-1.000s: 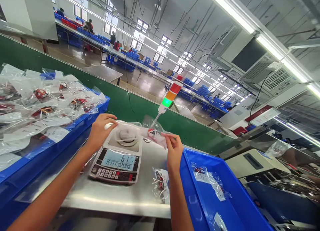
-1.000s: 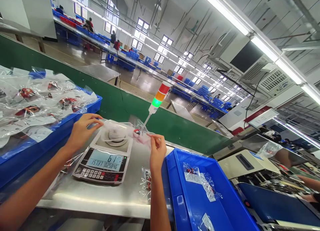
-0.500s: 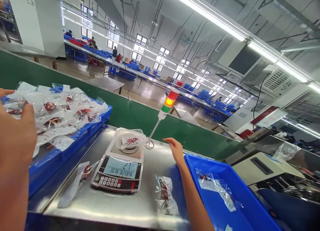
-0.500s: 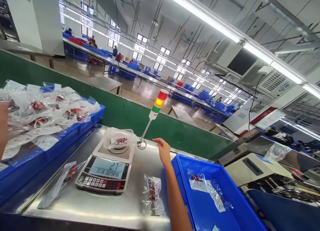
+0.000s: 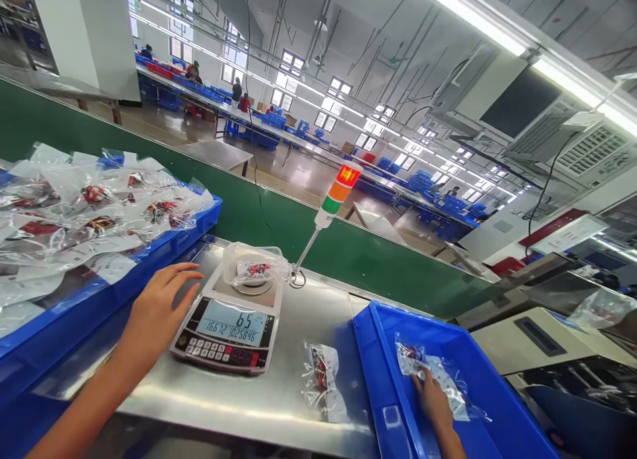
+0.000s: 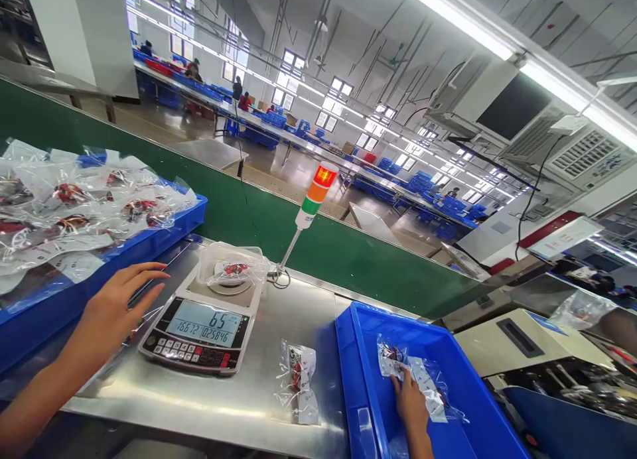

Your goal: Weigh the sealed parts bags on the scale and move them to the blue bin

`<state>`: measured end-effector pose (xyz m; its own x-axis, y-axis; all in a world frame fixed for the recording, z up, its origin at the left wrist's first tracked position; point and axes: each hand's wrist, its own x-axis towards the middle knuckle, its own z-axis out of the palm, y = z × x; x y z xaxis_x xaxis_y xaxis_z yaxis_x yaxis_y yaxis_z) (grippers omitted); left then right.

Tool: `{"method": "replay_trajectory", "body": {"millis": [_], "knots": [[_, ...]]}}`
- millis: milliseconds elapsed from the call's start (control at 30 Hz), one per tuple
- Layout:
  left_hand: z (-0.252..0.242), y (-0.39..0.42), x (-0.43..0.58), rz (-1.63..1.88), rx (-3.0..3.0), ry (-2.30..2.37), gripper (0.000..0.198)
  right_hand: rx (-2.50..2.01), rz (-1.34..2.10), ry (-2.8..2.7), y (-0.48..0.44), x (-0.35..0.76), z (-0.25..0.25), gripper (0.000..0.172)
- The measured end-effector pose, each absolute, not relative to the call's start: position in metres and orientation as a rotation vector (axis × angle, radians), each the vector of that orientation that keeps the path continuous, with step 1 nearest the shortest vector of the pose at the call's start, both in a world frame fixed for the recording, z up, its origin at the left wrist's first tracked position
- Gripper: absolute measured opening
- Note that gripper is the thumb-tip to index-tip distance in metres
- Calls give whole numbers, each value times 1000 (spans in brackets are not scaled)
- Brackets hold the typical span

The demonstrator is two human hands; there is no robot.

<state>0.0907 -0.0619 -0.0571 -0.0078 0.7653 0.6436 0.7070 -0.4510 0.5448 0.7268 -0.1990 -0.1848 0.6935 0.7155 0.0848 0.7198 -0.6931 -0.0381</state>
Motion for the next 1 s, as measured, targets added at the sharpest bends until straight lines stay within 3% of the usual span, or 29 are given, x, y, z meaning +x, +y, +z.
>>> {"method": "replay_trajectory", "body": {"millis": [267, 433, 567, 700, 800, 900, 1000], "knots": [[-49, -52, 141, 1473, 2331, 1346, 30, -2916, -90, -1236, -189, 708, -164, 35], [-60, -28, 176, 1279, 2483, 1178, 26, -2879, -185, -1148, -192, 709, -131, 33], [-68, -5, 209, 1096, 2551, 1157, 41, -2609, -387, -1076, -195, 686, -81, 38], [-53, 16, 220, 1376, 1997, 1282, 25, -2070, -292, -1331, -164, 615, -27, 45], [-27, 24, 197, 1658, 1366, 1268, 23, -1654, -114, -1603, -112, 542, 0, 38], [-1, 24, 149, 1781, 862, 1069, 12, -1342, -85, -1893, -53, 472, 5, 26], [18, 16, 88, 2071, 682, 1032, 17, -1206, -110, -2113, -11, 415, -8, 27]]}}
